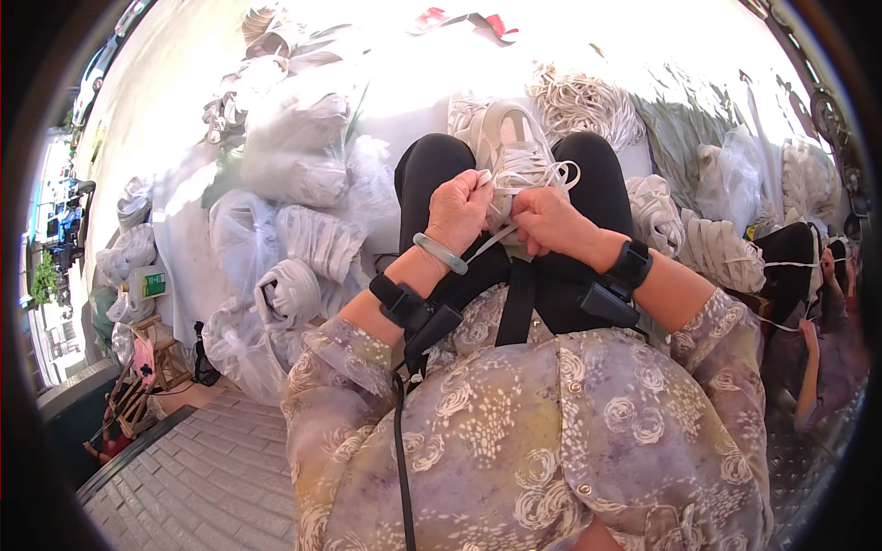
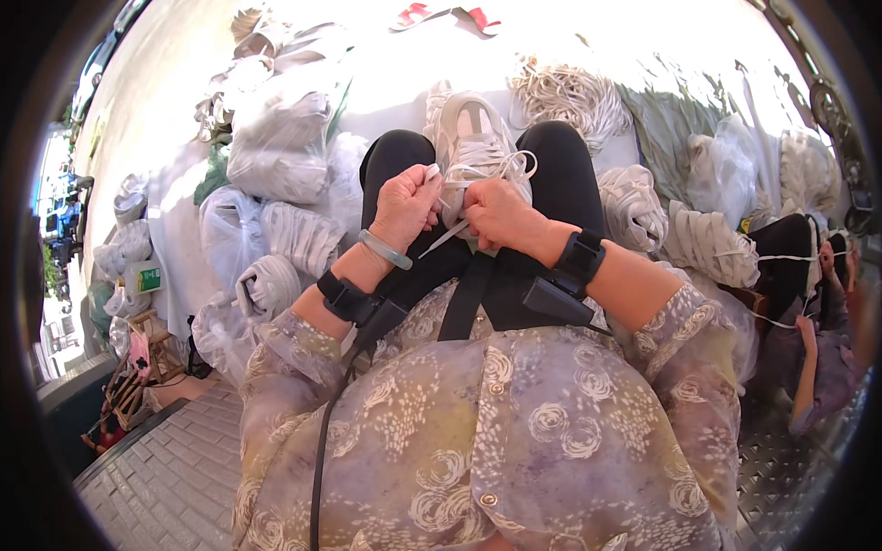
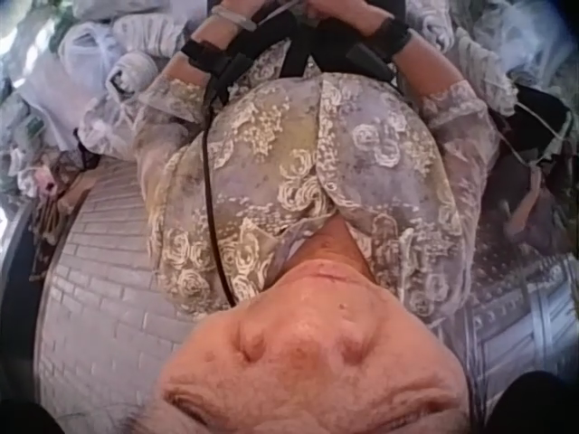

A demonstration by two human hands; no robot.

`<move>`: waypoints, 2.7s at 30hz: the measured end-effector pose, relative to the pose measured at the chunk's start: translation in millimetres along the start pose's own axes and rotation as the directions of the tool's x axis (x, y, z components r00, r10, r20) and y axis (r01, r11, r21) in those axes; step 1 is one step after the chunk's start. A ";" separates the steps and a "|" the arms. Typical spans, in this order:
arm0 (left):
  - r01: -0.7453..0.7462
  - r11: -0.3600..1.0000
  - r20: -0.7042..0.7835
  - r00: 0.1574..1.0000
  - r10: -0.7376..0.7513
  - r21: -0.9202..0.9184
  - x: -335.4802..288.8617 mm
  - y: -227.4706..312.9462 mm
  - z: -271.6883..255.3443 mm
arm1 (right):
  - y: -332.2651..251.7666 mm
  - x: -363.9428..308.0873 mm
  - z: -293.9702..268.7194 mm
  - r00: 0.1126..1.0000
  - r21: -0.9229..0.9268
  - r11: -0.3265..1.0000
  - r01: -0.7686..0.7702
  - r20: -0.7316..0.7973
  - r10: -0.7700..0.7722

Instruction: Lacing new white sneakers while sitting on the ground.

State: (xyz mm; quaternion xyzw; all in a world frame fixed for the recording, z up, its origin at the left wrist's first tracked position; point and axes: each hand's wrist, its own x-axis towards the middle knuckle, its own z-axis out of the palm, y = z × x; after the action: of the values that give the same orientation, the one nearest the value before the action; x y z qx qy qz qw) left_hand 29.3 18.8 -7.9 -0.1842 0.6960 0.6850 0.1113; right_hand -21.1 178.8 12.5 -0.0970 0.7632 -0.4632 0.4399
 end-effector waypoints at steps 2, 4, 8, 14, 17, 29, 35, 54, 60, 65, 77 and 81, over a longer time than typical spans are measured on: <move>-0.063 0.998 -0.048 0.997 0.062 -0.016 13.0 -11.4 3.7 | -0.3 2.6 1.4 1.000 -0.003 1.000 -0.013 -0.004 0.013; -0.283 0.941 -0.152 0.938 0.312 0.184 24.3 -22.7 5.4 | -1.9 3.8 4.0 1.000 -0.005 1.000 -0.025 -0.003 0.025; -0.321 0.886 -0.193 0.897 0.398 0.335 32.6 -24.1 6.5 | 0.3 5.5 5.1 0.998 0.034 0.999 -0.024 -0.049 0.025; -0.408 0.813 -0.172 0.843 0.510 0.416 28.7 -24.5 7.5 | 6.5 7.5 7.4 0.994 0.111 0.993 0.025 -0.113 -0.012; -0.336 0.895 -0.218 0.888 0.405 0.293 26.8 -22.0 9.0 | 6.4 7.7 7.9 0.991 0.112 0.993 0.038 -0.133 -0.023; -0.499 0.690 -0.101 0.768 0.633 0.524 25.2 -22.5 14.0 | 1.5 6.6 11.1 0.982 0.139 0.989 0.059 -0.186 -0.032; -0.298 0.658 -0.066 0.881 0.469 0.692 22.3 -16.6 17.8 | 1.4 5.4 14.6 0.982 0.189 0.979 0.077 -0.187 -0.041; 0.035 0.984 -0.273 0.962 0.014 0.173 4.0 5.1 -3.1 | 37.0 -59.2 -57.7 0.993 -0.193 0.981 0.020 -0.106 -0.041; -0.020 0.940 -0.116 0.991 0.063 0.339 -3.7 -0.4 0.9 | 57.9 -56.5 -74.4 0.987 -0.051 0.998 0.030 -0.154 -0.038; 0.009 0.957 -0.181 0.982 0.046 0.291 -12.7 1.8 -15.6 | 56.6 -41.5 -64.0 0.940 -0.343 0.914 0.215 -0.183 -0.289; 0.047 0.998 -0.265 0.963 -0.054 -0.033 -26.2 -0.4 -47.6 | 58.2 -0.6 -52.2 0.788 -0.780 0.586 0.217 -0.214 -0.577; 0.025 0.996 -0.269 0.962 -0.046 -0.083 -20.8 -4.9 -44.0 | 54.8 -16.7 -88.9 0.713 -0.569 0.685 0.454 -0.229 -0.663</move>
State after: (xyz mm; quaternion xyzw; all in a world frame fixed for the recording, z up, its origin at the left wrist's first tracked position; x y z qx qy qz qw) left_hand 54.5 -22.8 -2.2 -0.2930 0.6737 0.6782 0.0199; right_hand -64.7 273.6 -4.9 -0.3337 0.8580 -0.3857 0.0611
